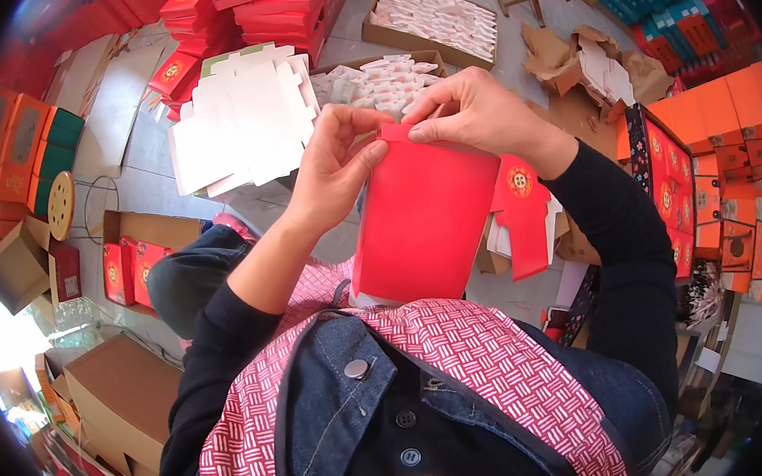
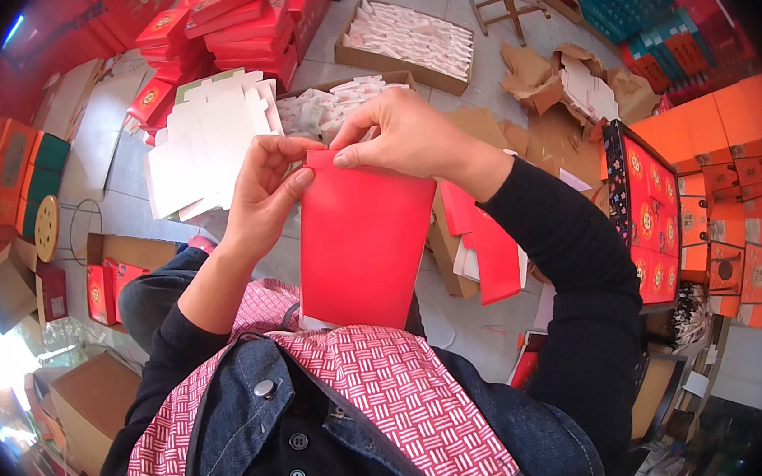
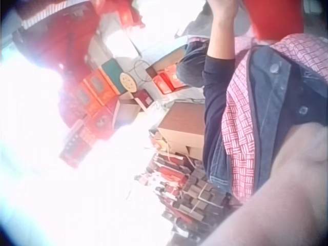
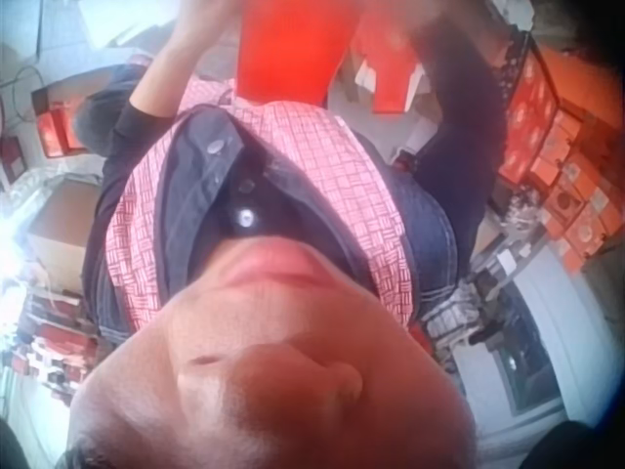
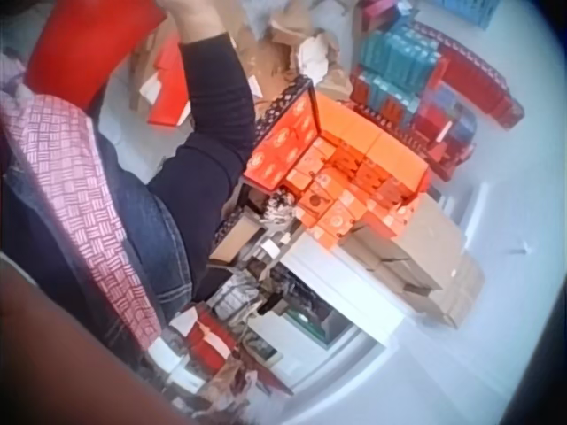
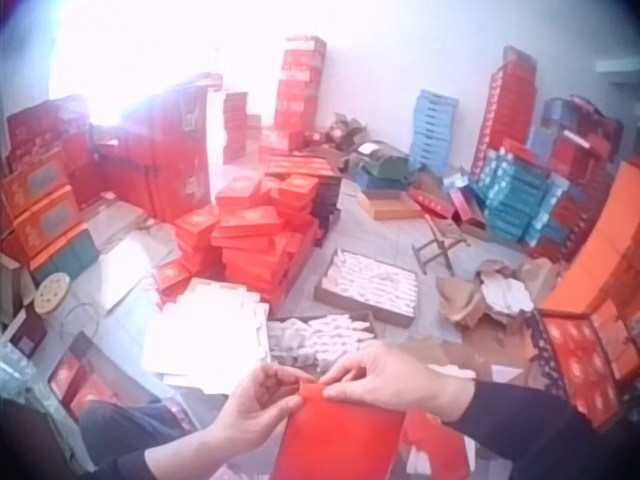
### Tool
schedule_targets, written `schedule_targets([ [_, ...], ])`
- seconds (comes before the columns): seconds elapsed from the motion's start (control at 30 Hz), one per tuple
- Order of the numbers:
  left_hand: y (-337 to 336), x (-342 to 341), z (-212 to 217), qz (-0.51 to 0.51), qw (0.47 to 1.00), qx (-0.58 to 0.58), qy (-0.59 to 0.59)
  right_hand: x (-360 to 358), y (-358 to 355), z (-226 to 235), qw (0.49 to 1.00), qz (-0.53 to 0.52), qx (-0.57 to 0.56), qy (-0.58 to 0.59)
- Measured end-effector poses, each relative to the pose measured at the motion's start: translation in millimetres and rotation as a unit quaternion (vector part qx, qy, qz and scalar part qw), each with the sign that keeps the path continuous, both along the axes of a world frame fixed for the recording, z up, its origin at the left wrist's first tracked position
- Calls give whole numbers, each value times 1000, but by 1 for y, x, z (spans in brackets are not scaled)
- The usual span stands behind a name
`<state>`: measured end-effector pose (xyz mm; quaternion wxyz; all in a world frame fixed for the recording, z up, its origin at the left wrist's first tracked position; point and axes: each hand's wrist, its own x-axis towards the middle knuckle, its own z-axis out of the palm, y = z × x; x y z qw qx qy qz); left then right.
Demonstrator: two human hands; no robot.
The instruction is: The person assembles red cardboard boxes by folding and tucking flaps. They then place the finished boxes into a larger container.
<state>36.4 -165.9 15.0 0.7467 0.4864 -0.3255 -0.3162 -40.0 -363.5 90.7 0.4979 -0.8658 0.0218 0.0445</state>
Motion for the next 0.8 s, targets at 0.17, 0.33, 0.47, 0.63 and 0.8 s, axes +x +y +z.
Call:
schedule_targets([
  [0.17,-1,2,0,-6,1000,2,-5,0,2,4,999,-34,12,25],
  [0.33,-3,1,-1,1,1000,7,-3,2,2,-4,997,24,-67,-36],
  [0.47,-6,3,-6,4,997,51,-65,1,4,-5,985,53,-145,-82],
  [0.63,-4,2,-4,19,997,54,-54,-31,-35,8,994,-100,45,-14],
  [0.8,-8,2,-5,16,997,64,-47,-64,-30,-7,956,-158,223,105],
])
